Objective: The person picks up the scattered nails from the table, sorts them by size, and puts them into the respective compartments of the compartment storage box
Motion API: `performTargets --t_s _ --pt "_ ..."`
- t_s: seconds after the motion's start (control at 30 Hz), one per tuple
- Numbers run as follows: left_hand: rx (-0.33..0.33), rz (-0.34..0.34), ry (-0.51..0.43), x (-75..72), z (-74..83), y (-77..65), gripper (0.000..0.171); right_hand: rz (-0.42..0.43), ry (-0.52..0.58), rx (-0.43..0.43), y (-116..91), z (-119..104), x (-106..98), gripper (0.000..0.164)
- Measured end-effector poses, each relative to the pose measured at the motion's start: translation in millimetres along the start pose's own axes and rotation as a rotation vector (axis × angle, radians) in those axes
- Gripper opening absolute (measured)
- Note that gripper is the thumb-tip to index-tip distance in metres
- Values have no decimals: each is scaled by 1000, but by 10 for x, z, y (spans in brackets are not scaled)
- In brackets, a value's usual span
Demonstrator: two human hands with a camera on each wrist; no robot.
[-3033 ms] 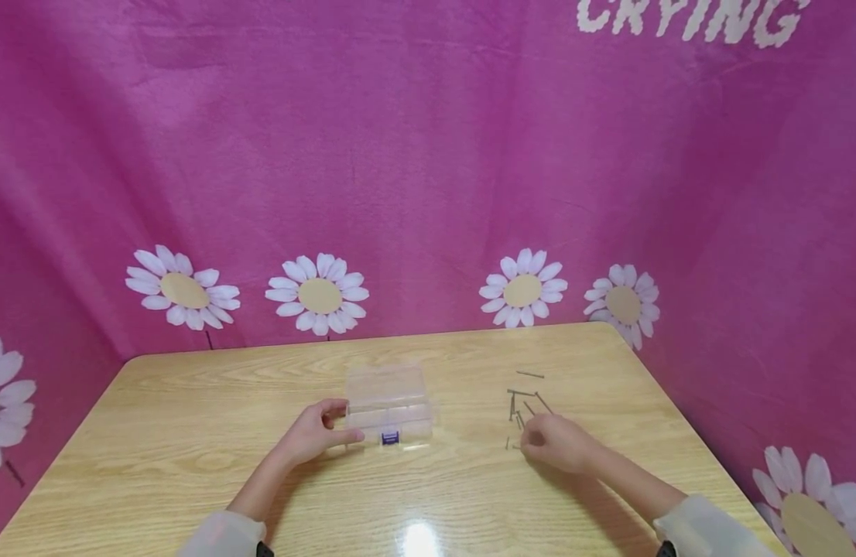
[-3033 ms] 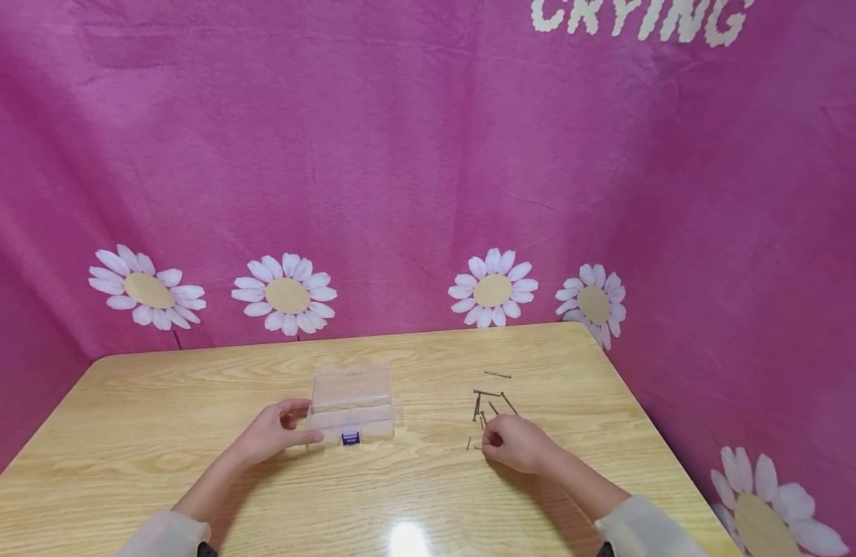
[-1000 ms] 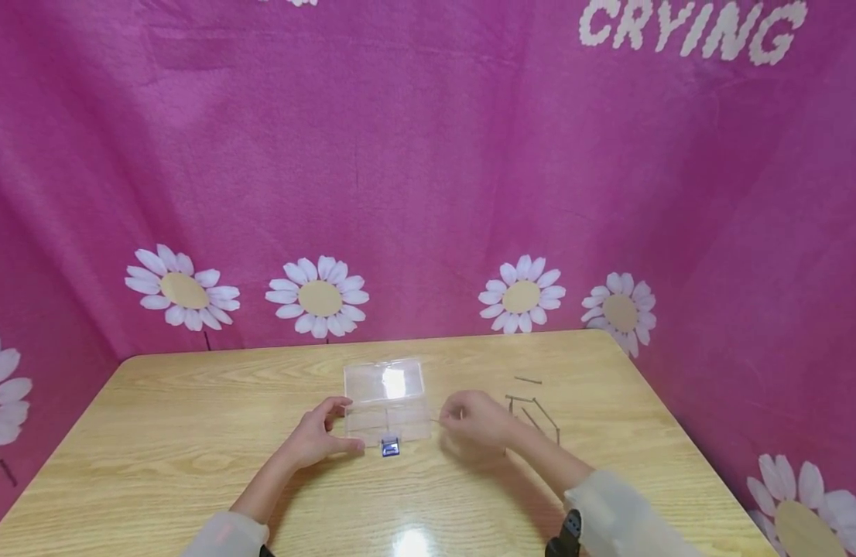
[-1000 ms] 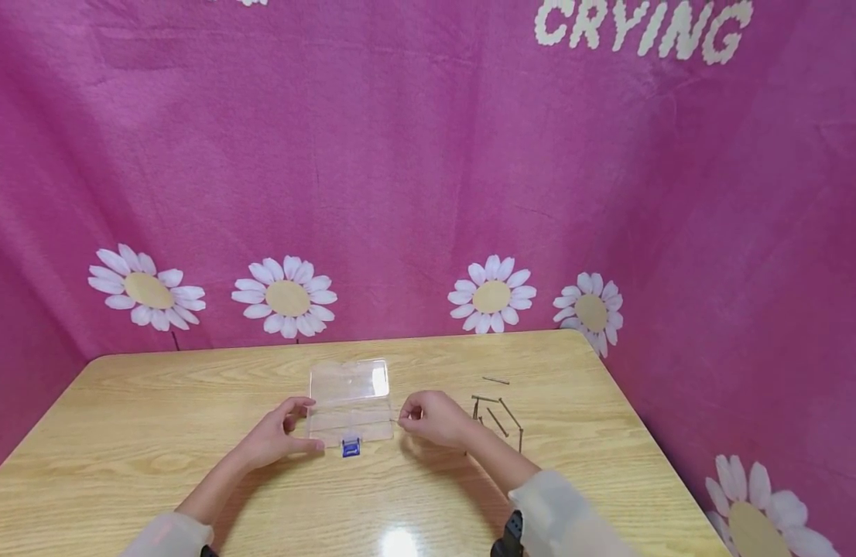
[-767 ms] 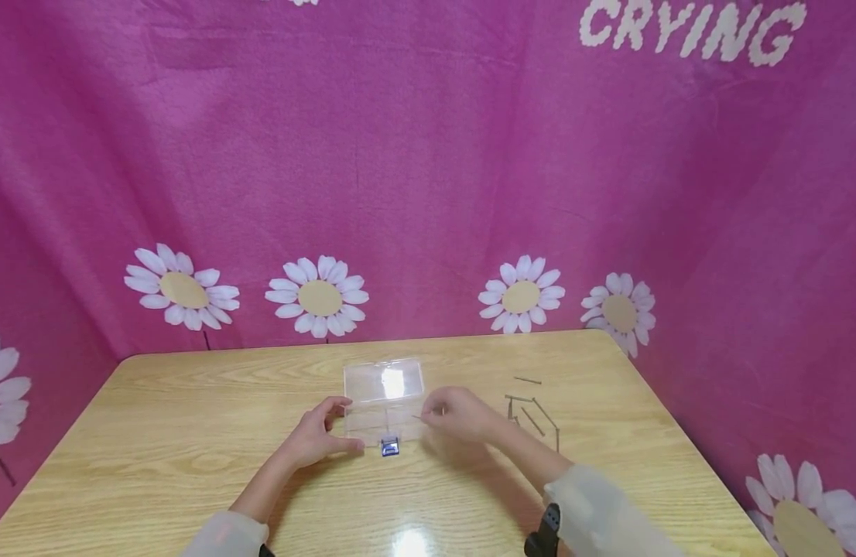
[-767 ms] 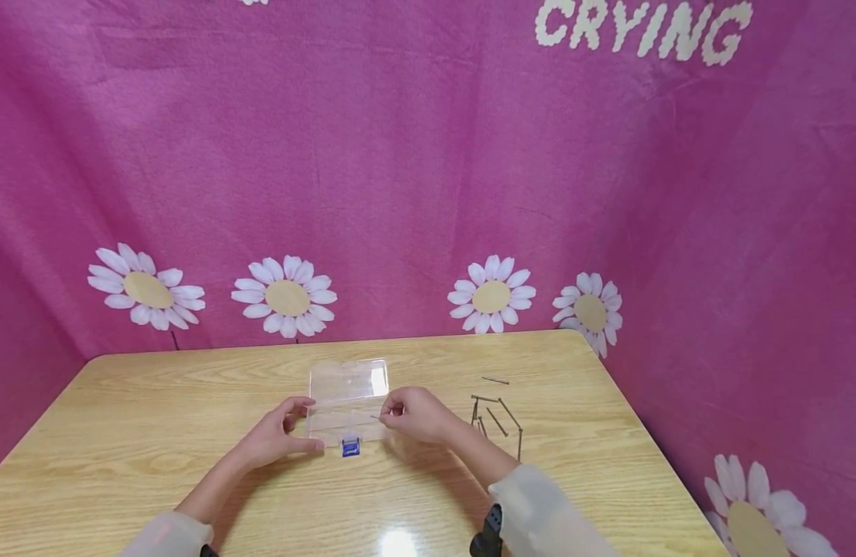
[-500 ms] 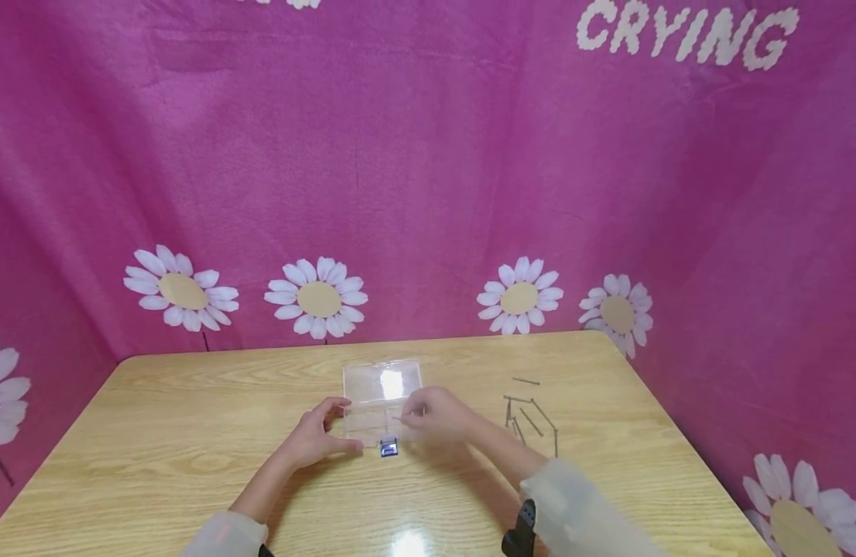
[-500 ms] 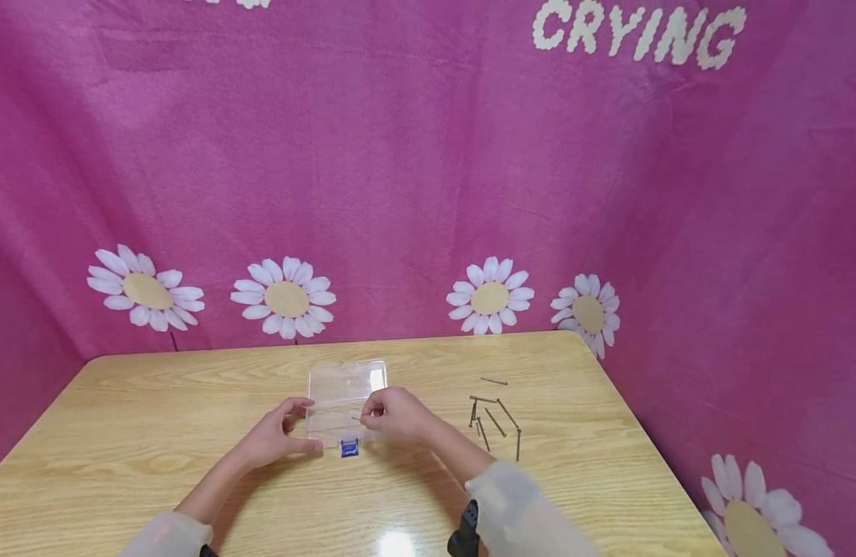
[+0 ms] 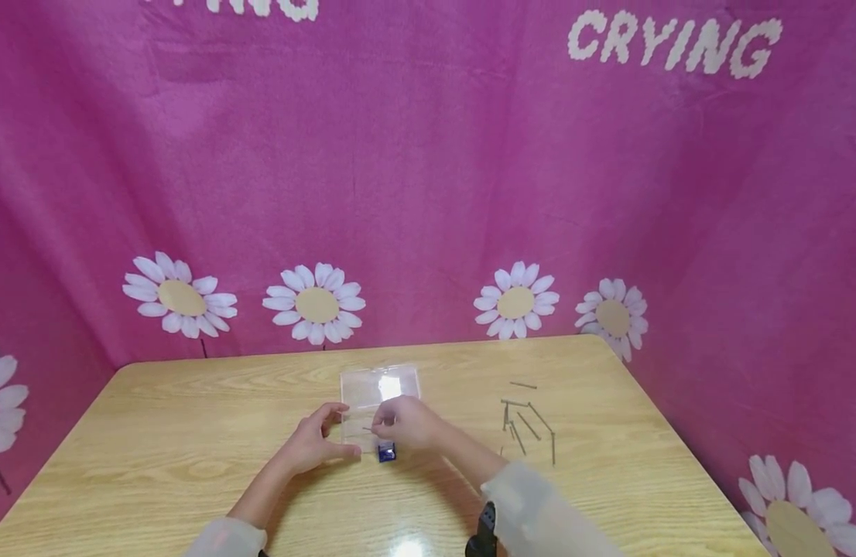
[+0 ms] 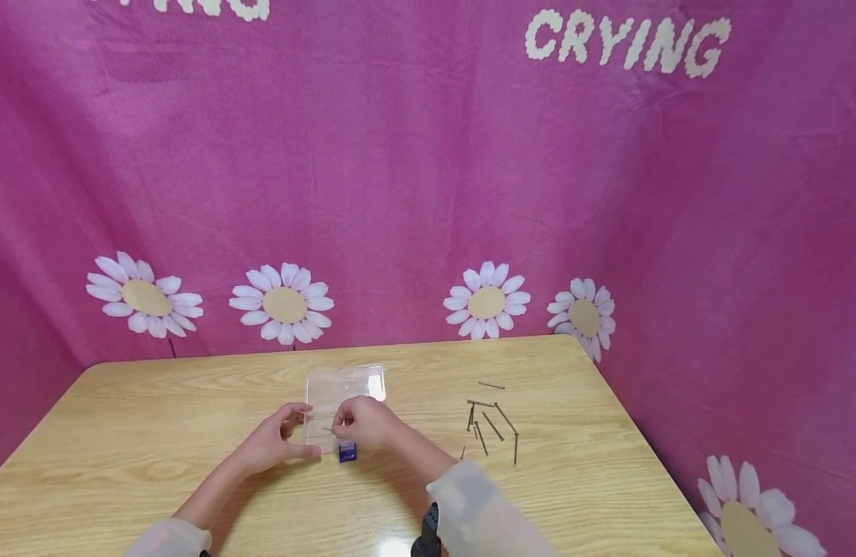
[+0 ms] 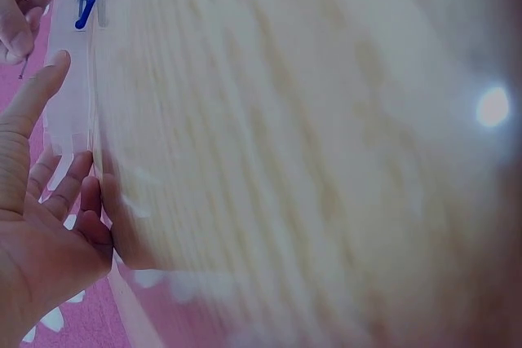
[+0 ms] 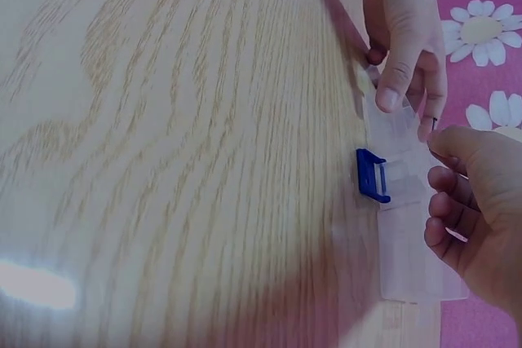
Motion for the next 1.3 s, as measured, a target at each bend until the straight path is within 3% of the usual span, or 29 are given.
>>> performTargets --t_s 0.27,0.93,1.3 --pt "13 -4 -17 13 -14 -18 71 -5 -28 48 51 27 124 8" --pt "22 0 -24 -14 9 -12 71 26 -146 66 121 -9 151 10" --pt "42 12 -26 -2 1 10 70 55 -70 51 127 31 135 10"
Point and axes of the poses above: each hand's wrist, its own y-axis towards the middle knuckle, its own x-axis out of the palm, z = x × y, the point moved 3 cm from there along y, towards the middle knuckle, and after that the axes turned 1 degree about -z, right-handed, at the moved point
